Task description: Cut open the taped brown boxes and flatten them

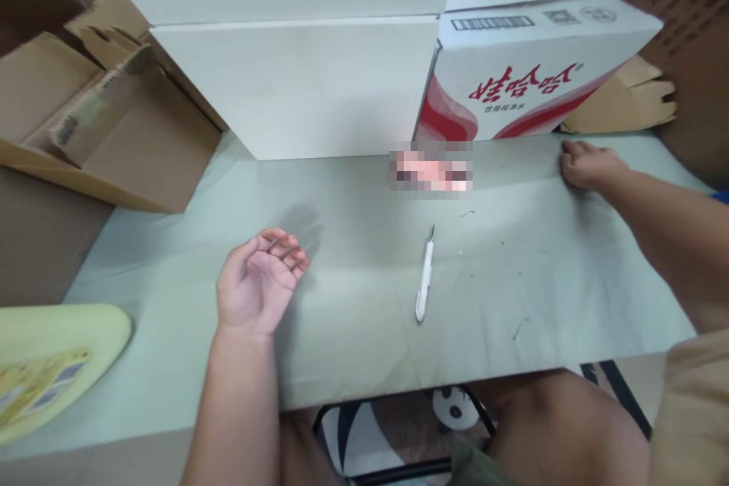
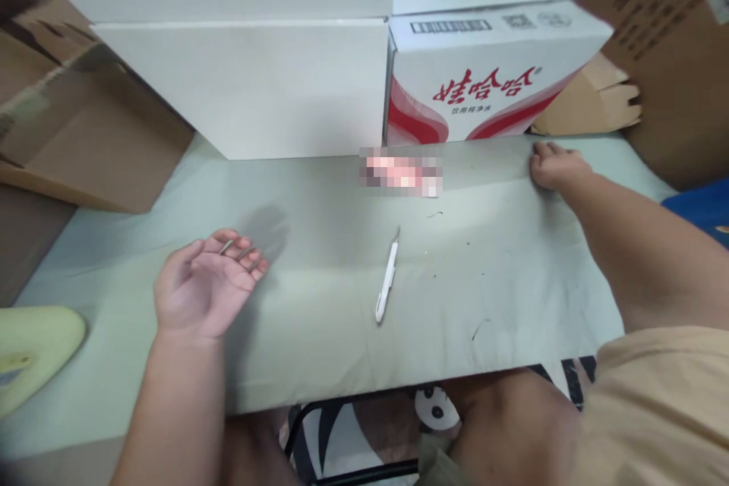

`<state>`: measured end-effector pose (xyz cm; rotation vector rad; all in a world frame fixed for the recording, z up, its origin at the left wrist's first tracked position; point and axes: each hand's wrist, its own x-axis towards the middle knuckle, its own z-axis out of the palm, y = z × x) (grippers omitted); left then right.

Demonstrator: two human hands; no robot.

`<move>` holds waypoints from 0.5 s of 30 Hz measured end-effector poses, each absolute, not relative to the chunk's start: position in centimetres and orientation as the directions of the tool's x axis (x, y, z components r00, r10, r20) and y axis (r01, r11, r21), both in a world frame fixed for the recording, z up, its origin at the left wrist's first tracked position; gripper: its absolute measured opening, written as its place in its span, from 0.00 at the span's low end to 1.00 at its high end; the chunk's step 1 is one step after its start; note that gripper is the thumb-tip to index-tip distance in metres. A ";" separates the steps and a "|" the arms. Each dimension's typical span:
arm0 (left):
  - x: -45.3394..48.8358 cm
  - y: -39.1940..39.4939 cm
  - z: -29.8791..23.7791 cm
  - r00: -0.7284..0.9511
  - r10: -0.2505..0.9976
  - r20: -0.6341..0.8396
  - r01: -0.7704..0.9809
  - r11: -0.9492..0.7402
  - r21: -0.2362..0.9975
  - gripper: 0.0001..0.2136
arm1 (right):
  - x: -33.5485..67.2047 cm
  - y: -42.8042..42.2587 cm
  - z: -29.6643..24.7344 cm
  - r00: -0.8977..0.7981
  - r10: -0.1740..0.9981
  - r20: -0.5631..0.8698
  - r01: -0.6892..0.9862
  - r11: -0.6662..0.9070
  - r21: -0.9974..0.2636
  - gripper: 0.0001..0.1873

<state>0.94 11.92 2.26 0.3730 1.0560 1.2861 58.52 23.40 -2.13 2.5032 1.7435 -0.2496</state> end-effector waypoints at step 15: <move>-0.5 11.0 3.3 -0.104 0.927 -0.361 -0.722 0.180 0.668 0.06 | 50.8 8.4 2.8 0.378 0.920 -0.100 0.922 -0.384 -0.055 0.06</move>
